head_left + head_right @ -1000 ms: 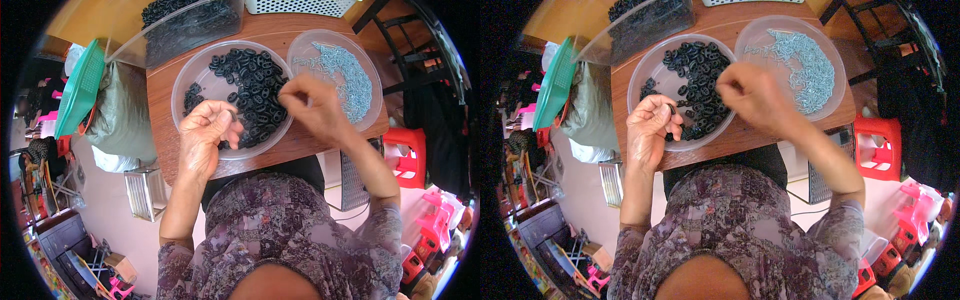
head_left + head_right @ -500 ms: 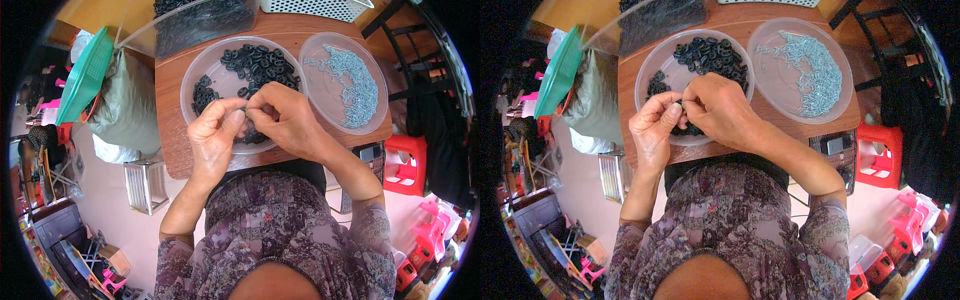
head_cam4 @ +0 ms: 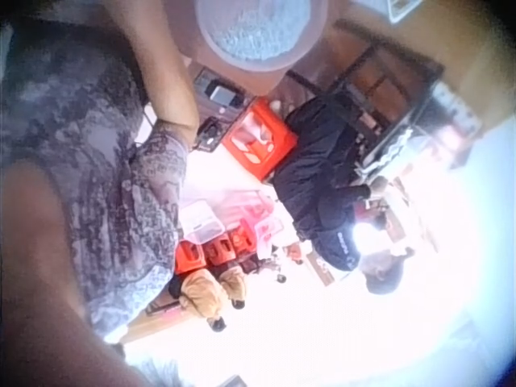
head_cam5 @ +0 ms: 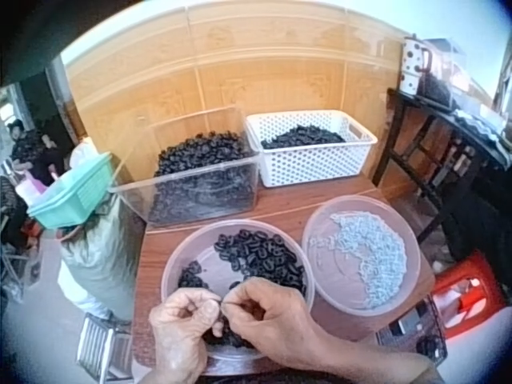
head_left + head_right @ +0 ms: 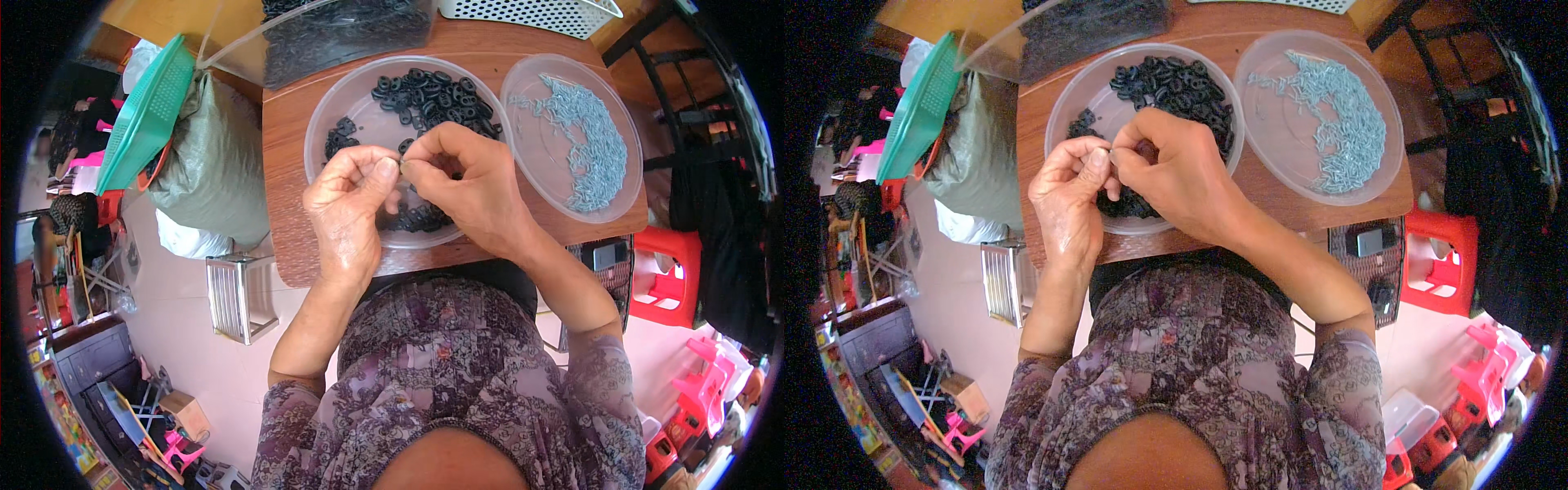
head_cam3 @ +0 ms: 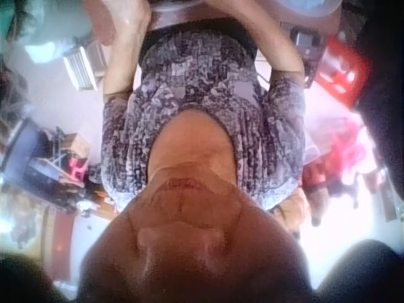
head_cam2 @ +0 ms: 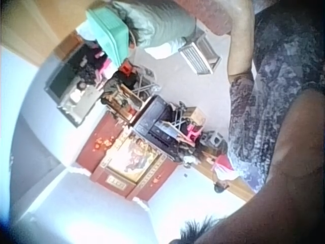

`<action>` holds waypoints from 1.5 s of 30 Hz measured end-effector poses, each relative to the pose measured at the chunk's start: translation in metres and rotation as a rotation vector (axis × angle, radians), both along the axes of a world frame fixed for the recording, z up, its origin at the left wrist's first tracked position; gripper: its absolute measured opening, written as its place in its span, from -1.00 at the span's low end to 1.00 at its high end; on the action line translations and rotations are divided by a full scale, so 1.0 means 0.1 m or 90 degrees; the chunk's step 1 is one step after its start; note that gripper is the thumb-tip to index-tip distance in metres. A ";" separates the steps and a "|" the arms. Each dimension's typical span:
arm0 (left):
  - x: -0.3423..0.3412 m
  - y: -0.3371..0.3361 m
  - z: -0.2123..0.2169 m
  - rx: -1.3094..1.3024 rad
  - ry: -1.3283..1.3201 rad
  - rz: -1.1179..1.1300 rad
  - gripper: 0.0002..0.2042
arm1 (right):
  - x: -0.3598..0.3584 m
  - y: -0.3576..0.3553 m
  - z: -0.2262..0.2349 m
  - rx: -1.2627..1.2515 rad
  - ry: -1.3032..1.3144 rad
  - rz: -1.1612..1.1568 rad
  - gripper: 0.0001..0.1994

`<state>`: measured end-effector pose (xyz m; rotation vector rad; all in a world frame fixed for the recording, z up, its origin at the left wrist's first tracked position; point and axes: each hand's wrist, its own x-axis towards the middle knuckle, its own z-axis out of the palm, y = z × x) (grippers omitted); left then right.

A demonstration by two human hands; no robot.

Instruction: The person repeatedly picks up small pins and plastic cord lock components from trays and assembles them together by hand.

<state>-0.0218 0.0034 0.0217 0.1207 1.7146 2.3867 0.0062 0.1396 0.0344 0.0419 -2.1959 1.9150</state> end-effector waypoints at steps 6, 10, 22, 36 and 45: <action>0.08 -0.04 0.04 -0.146 0.082 -0.027 -0.91 | -0.02 0.05 0.02 -0.074 -0.078 0.071 -0.96; 0.01 -0.10 0.01 -0.131 0.048 -0.061 -0.90 | -0.01 0.08 -0.08 -0.046 -0.065 0.063 -0.97; -0.05 -0.14 0.01 0.112 -0.189 -0.125 -0.88 | 0.00 -0.02 -0.10 -0.206 -0.035 0.030 -0.95; -0.07 -0.13 -0.01 0.020 -0.094 -0.077 -0.86 | -0.06 -0.03 -0.25 0.155 0.206 -0.033 -0.82; -0.04 -0.06 -0.03 0.017 -0.069 -0.010 -0.87 | -0.03 -0.04 -0.29 0.111 0.177 -0.039 -0.87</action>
